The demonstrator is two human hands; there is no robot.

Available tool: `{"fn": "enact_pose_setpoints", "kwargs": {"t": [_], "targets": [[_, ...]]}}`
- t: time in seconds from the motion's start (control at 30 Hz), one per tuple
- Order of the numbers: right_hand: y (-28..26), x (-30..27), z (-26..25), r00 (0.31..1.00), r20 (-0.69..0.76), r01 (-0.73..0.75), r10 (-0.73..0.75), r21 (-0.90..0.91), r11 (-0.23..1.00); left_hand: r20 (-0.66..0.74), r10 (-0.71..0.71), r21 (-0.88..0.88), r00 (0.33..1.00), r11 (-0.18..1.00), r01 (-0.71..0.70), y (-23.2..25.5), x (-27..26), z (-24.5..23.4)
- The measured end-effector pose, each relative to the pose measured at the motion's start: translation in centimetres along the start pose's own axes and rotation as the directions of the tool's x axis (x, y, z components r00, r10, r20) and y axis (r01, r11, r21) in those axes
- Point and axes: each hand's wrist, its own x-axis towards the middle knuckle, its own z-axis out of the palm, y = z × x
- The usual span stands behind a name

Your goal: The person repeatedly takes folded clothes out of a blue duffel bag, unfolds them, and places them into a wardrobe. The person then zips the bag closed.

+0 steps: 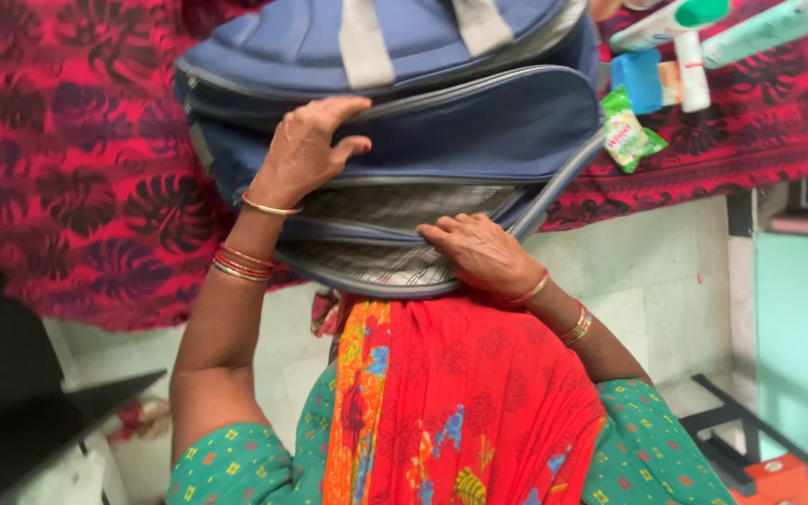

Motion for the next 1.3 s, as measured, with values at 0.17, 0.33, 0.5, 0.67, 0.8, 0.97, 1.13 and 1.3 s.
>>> {"fn": "enact_pose_setpoints", "kwargs": {"t": [0.17, 0.33, 0.5, 0.67, 0.8, 0.97, 1.13, 1.3], "targets": [[0.8, 0.7, -1.6, 0.999, 0.025, 0.039, -0.042, 0.118, 0.992, -0.398, -0.147, -0.118, 0.906, 0.987, 0.108, 0.8, -6.4, -2.7], [1.0, 2.7, -3.2, 1.0, 0.012, 0.014, -0.014, 0.009, 1.0, -0.637, -0.574, -0.614, 0.514, 0.782, 0.112, -2.0, -16.6, 0.8], [-0.6, 4.3, -5.3, 0.99, -0.11, 0.092, -0.087, 0.036, 0.995, -0.572, -0.74, -0.689, 0.354, 0.668, 0.281, -5.8, -24.8, 7.1], [-4.7, 4.3, -6.2, 0.969, -0.072, 0.241, -0.235, 0.096, 0.966, -0.549, -0.746, -0.681, 0.376, 0.66, 0.316, -8.4, -27.1, 11.0], [-7.8, 5.7, -5.1, 0.956, 0.012, 0.293, -0.293, 0.027, 0.956, -0.542, -0.742, -0.664, 0.395, 0.666, 0.341, -9.0, -26.6, 11.1], [-8.2, 6.1, -4.6, 0.989, 0.07, 0.135, -0.133, -0.036, 0.99, -0.489, -0.777, -0.662, 0.396, 0.626, 0.412, -9.1, -26.2, 10.5], [-8.3, 6.0, -4.3, 0.986, 0.103, 0.118, -0.129, 0.11, 0.987, -0.426, -0.787, -0.762, 0.447, 0.578, 0.291, -8.8, -25.8, 8.9], [-9.0, 6.1, -4.1, 0.993, 0.076, 0.08, -0.091, 0.133, 0.988, -0.627, -0.524, -0.407, 0.576, 0.851, 0.332, -4.8, -24.1, 4.7]]}}
